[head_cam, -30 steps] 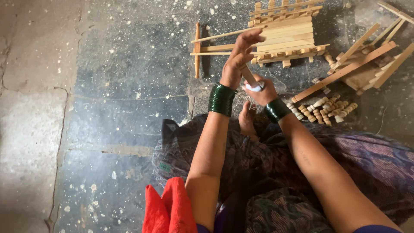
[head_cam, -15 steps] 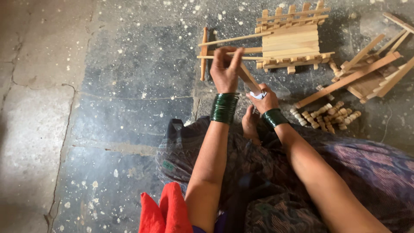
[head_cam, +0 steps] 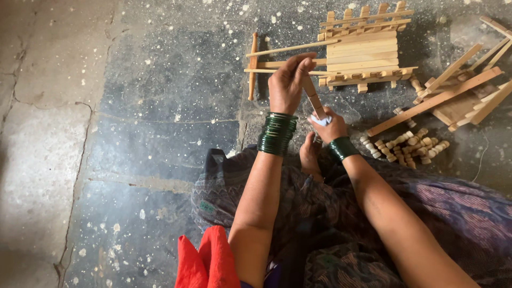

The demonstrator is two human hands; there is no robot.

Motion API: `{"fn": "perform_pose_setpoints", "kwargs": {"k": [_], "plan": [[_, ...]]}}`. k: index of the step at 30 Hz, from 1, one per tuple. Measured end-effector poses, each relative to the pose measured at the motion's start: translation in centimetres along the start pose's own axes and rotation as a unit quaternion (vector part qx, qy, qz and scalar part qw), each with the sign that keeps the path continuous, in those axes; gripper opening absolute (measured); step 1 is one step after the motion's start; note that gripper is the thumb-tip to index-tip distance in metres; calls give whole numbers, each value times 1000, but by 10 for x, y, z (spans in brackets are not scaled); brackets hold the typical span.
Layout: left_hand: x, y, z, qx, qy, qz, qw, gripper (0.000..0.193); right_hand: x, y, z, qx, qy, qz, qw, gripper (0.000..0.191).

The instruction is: The person sits on the floor wiping small wooden toy spools and bars with a white cloth, then places the wiped pieces onto a wooden toy cart frame. They pick up pieces one at a time from a pile, rub each with the cloth, and arrange them on the toy.

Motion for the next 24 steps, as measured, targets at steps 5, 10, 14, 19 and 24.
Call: {"fn": "perform_pose_setpoints", "kwargs": {"k": [5, 10, 14, 19, 24], "plan": [[0, -8, -7, 33, -54, 44, 997, 24, 9, 15, -3, 35, -72, -35, 996, 42], [4, -5, -22, 111, -125, 11, 986, 28, -9, -73, 7, -25, -55, 72, 996, 49], [11, -21, -29, 233, -133, 65, 961, 32, -13, -127, 6, -254, -122, 178, 943, 62], [1, -38, -18, 346, -102, 88, 929, 31, -7, -70, -12, -201, -163, 97, 961, 60], [4, -53, -15, 378, -67, 109, 917, 26, 1, 7, -17, -195, -139, -84, 967, 87]]}}
Point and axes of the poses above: each hand's wrist, its own x-axis away from the middle knuckle, its own z-axis out of the back of the hand, y = z × x, the point moved 10 cm from there along -x, towards the middle knuckle, and after that the axes turned 4 degrees about -x, right-handed, at the moved point
